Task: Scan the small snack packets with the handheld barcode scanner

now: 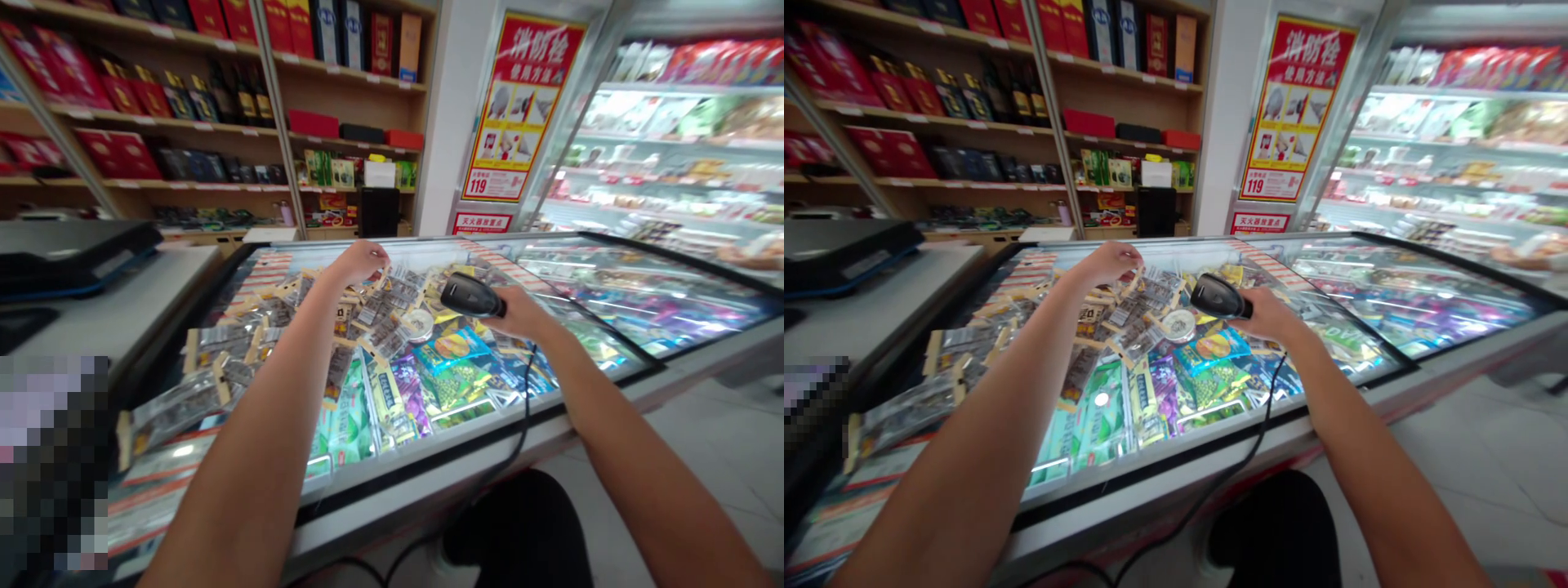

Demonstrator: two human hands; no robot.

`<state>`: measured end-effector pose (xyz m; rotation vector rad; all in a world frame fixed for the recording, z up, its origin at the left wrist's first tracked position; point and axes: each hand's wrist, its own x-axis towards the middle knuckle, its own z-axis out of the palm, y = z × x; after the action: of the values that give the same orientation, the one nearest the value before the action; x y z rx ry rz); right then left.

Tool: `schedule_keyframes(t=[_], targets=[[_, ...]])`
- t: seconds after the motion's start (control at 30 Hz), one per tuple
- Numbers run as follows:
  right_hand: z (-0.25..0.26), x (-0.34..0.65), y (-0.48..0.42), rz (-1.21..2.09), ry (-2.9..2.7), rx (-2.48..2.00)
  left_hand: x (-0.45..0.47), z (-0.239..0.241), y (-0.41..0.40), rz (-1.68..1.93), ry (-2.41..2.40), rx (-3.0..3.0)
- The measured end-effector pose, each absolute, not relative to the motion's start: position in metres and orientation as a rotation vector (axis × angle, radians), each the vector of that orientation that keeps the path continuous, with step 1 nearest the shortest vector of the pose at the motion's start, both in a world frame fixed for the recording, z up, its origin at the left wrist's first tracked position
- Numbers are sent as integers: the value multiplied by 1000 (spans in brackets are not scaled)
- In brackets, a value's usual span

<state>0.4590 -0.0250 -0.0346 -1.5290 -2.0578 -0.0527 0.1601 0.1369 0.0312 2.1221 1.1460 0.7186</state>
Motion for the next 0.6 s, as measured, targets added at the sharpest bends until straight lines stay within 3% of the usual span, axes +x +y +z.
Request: schedule_keyframes(t=[0.33, 0.5, 0.6], targets=[[-32, 454, -26, -43, -2018, -1645, 163, 27, 141, 660, 1210, 2170], [-33, 463, -21, -151, -1779, -1689, 153, 27, 151, 885, 1640, 2331], [-31, 471, -19, -207, -1590, -1736, 147, 31, 145, 829, 1912, 2360]])
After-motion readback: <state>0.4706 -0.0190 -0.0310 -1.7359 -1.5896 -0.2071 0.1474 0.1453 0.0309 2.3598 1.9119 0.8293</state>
